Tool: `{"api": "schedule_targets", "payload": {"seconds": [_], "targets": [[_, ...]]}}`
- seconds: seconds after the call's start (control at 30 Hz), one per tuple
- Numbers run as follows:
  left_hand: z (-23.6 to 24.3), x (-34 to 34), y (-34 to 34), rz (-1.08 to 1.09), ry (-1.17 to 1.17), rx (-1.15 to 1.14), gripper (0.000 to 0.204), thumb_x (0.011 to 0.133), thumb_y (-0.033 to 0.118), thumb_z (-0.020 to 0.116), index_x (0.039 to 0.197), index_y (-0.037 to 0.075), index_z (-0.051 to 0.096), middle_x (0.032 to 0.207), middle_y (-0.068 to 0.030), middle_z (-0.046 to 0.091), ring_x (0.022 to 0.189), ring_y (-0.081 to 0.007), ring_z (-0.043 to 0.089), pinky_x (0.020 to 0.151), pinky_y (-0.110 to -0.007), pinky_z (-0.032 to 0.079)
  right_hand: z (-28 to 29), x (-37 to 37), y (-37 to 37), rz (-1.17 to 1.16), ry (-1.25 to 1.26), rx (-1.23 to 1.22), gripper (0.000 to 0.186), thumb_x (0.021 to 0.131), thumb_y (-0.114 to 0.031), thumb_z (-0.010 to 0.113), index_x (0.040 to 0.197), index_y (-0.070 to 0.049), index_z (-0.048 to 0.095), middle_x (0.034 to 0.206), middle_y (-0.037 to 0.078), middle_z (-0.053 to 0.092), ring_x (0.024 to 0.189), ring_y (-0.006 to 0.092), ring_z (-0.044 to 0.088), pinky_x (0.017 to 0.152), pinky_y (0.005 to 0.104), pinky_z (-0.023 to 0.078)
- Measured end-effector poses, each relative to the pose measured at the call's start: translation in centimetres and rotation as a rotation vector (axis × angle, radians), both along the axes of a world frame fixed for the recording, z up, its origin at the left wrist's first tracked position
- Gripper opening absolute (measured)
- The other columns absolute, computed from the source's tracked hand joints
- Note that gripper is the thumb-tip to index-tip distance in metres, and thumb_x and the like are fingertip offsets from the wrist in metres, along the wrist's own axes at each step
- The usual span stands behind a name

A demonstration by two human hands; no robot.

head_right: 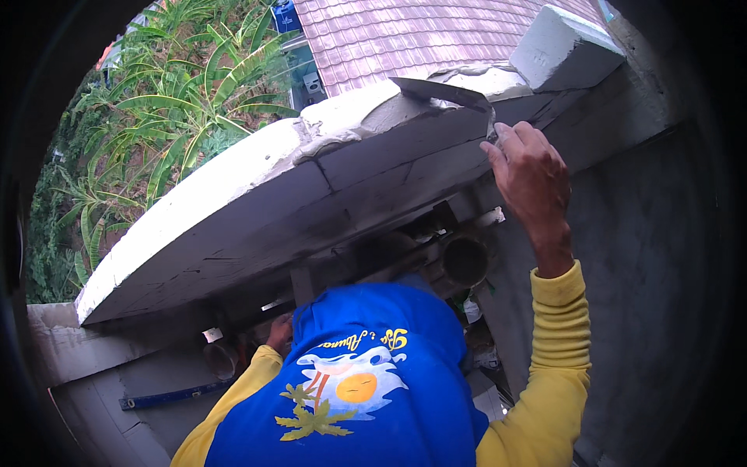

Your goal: The person scoops cement from a bucket using a trowel and applies it to a wall and ceiling edge. They smooth the surface and later place a white foam block into a gap, tapping it with a hammer to fit.

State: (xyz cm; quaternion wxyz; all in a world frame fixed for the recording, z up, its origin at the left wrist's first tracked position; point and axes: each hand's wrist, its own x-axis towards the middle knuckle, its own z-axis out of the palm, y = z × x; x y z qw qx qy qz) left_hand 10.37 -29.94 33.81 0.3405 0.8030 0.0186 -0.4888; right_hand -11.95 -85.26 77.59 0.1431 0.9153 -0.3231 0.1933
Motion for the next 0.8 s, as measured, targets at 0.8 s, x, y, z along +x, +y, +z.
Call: {"api": "schedule_targets", "payload": {"seconds": [0.8], "targets": [[1.4,3.1,4.4,0.08,0.055,-0.02,0.06,0.1,0.041,0.072,0.141,-0.002,0.063,0.135,-0.0198,0.07,0.123,-0.0283,0.068,0.103,-0.038,0.053,-2.5,3.4,-1.8,-0.074,0.099,-0.373,0.03,0.093,-0.022,0.075,0.121,-0.011,0.076,0.099,0.004,0.065,0.097,0.0212,0.067,0.078,0.0369,0.054]]}}
